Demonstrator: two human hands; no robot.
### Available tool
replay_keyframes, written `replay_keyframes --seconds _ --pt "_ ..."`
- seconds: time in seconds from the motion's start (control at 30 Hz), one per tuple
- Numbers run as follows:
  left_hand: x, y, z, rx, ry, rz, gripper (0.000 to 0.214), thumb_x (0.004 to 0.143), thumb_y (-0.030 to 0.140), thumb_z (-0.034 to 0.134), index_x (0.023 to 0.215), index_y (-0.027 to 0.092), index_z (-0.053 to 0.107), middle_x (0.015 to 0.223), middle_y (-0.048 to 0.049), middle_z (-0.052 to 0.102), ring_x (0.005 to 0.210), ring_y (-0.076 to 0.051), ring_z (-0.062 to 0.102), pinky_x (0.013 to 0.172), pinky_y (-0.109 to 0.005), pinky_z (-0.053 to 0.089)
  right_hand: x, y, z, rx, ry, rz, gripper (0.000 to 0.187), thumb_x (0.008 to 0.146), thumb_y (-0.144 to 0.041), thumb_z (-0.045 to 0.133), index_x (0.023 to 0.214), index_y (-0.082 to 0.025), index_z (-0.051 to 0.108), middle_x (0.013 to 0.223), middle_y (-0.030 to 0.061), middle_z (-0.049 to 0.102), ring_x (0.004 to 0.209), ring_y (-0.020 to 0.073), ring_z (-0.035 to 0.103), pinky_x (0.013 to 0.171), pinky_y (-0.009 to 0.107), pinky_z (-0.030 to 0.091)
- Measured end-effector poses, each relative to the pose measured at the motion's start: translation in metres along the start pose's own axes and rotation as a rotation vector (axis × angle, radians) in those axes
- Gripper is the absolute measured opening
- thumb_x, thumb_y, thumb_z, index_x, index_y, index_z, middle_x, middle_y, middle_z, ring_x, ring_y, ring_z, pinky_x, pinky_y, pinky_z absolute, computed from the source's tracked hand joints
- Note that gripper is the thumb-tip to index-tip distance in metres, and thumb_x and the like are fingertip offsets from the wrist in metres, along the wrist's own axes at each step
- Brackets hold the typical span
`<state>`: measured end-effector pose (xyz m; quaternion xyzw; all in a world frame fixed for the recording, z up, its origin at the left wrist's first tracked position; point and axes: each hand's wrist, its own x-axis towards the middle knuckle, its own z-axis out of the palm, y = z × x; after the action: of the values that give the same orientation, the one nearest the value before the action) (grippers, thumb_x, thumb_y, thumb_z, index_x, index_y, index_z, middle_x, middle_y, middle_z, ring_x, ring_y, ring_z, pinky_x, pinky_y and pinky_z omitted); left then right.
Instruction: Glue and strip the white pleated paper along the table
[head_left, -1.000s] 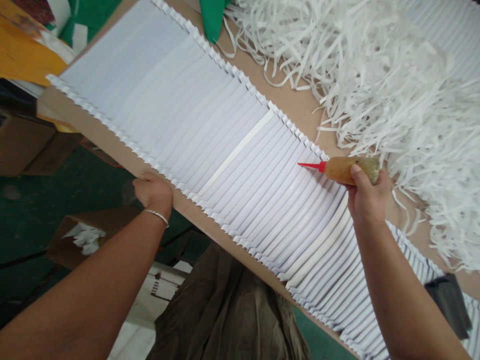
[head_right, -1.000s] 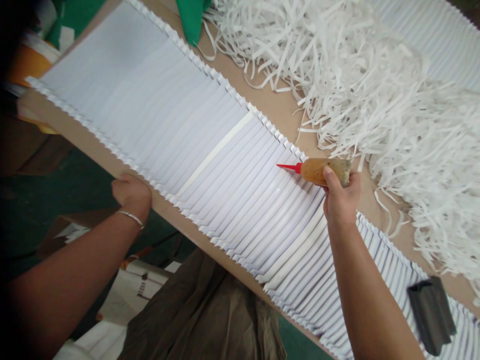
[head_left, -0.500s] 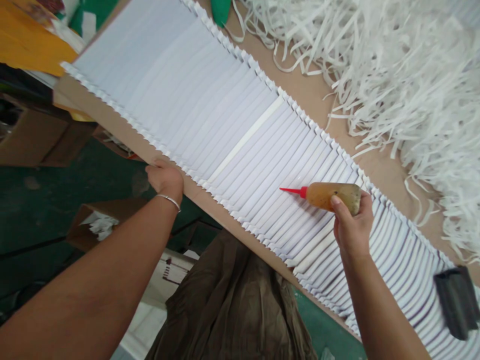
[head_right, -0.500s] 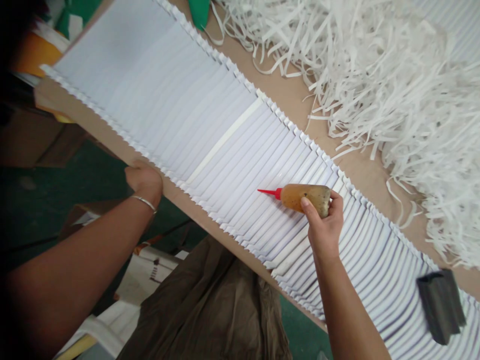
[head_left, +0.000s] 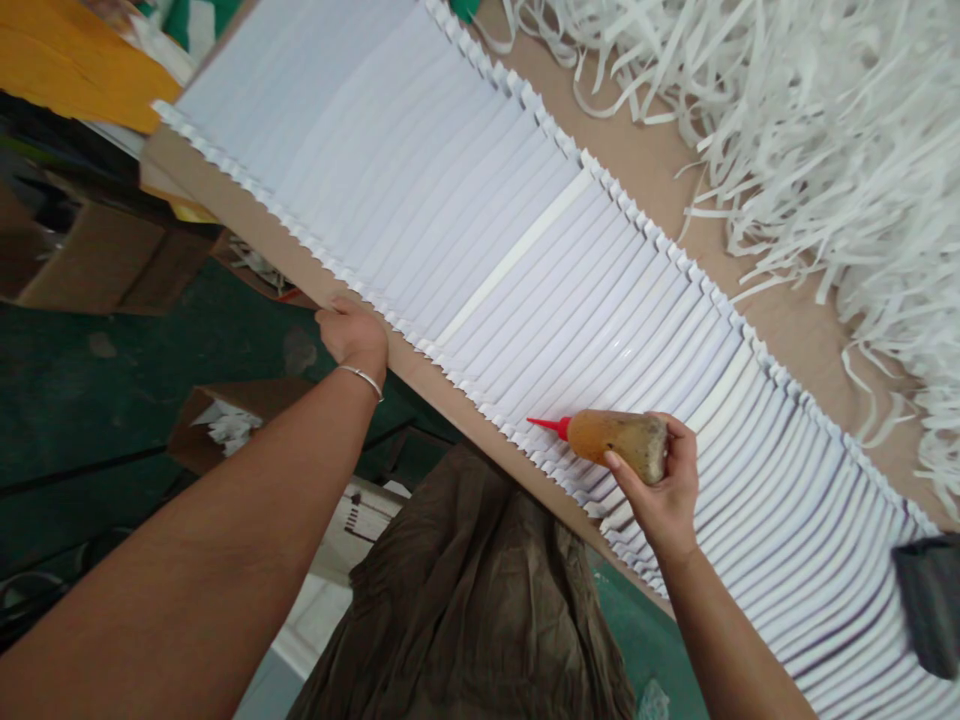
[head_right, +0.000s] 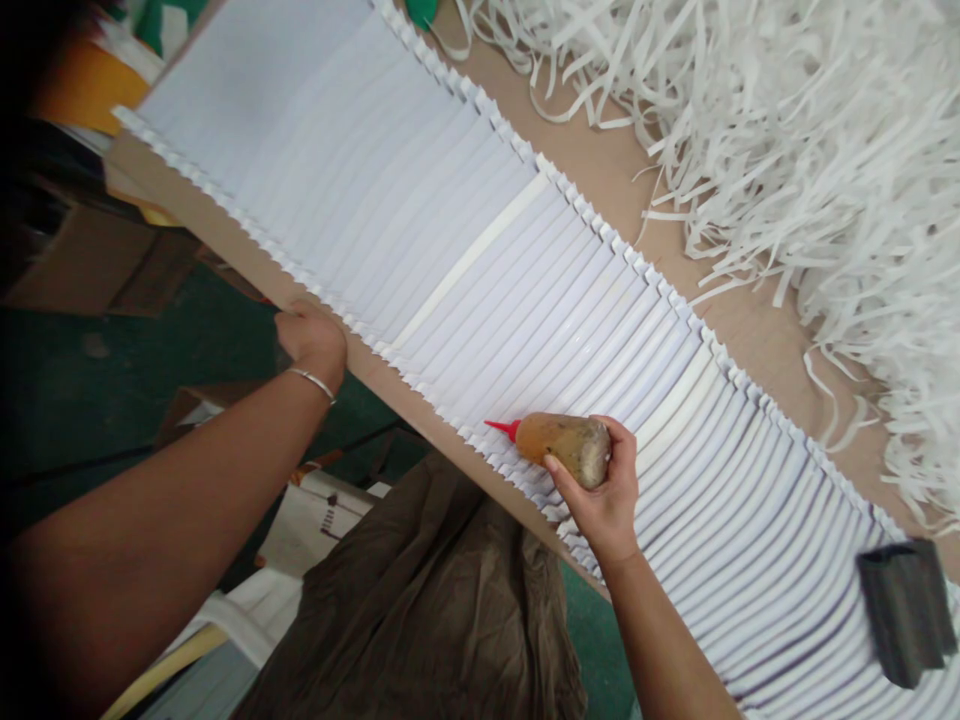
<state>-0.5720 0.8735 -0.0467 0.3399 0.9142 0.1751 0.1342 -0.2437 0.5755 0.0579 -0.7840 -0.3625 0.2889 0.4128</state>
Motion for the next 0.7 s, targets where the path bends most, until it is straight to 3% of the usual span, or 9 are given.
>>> replay_keyframes --seconds 0.2,0.3,0.37,0.47,0.57,0.7 --pt "0.0 -0.002 0.0 -0.004 0.013 0.013 0.043 0.109 0.032 0.03 0.116 -0.002 0.056 0.124 -0.0328 0.064 0.117 -0.031 0.066 0.102 -0.047 0.046 0.01 -0.009 -0.011 0.022 -0.039 -0.363 0.084 0.054 -0.031 0.093 0.128 -0.03 0.055 0.118 0.0072 0.069 0.106 0.0303 0.069 0.089 0.051 0.058" --pt "0.002 -0.003 0.001 0.014 0.021 0.015 0.042 0.109 0.03 0.03 0.115 -0.002 0.057 0.123 -0.0336 0.065 0.118 -0.032 0.066 0.102 -0.046 0.047 0.036 -0.021 -0.022 0.084 0.102 -0.472 0.08 0.055 -0.028 0.093 0.125 -0.032 0.055 0.119 0.0052 0.071 0.107 0.0312 0.071 0.092 0.056 0.058" --pt "0.004 -0.004 0.002 0.028 0.017 0.019 0.041 0.109 0.03 0.031 0.114 -0.002 0.057 0.121 -0.0331 0.066 0.118 -0.031 0.066 0.101 -0.045 0.048 0.063 -0.029 -0.028 0.124 0.275 -0.44 0.074 0.057 -0.029 0.093 0.121 -0.031 0.055 0.121 0.0034 0.068 0.112 0.0298 0.069 0.102 0.059 0.053" --pt "0.007 -0.006 0.003 0.04 0.018 0.025 0.041 0.108 0.029 0.031 0.113 -0.002 0.057 0.122 -0.0333 0.066 0.118 -0.032 0.066 0.1 -0.046 0.05 0.114 -0.03 -0.036 0.268 0.461 -0.286 0.06 0.064 -0.032 0.09 0.113 -0.026 0.056 0.112 0.0012 0.065 0.106 0.0231 0.069 0.104 0.05 0.054" --pt "0.007 -0.007 0.004 0.049 0.037 0.026 0.042 0.107 0.03 0.031 0.113 -0.002 0.058 0.121 -0.0343 0.066 0.118 -0.036 0.066 0.1 -0.05 0.05 0.166 -0.022 -0.04 0.462 0.447 -0.106 0.044 0.075 -0.037 0.082 0.107 -0.023 0.057 0.099 -0.0007 0.064 0.093 0.0186 0.069 0.087 0.042 0.062" --pt "0.007 -0.008 0.003 0.075 0.052 0.032 0.041 0.106 0.03 0.031 0.111 0.0 0.059 0.117 -0.0341 0.066 0.118 -0.038 0.066 0.098 -0.053 0.051 0.209 -0.01 -0.037 0.54 0.393 -0.036 0.042 0.074 -0.04 0.082 0.103 -0.023 0.055 0.096 -0.0018 0.065 0.084 0.0182 0.07 0.07 0.039 0.064"
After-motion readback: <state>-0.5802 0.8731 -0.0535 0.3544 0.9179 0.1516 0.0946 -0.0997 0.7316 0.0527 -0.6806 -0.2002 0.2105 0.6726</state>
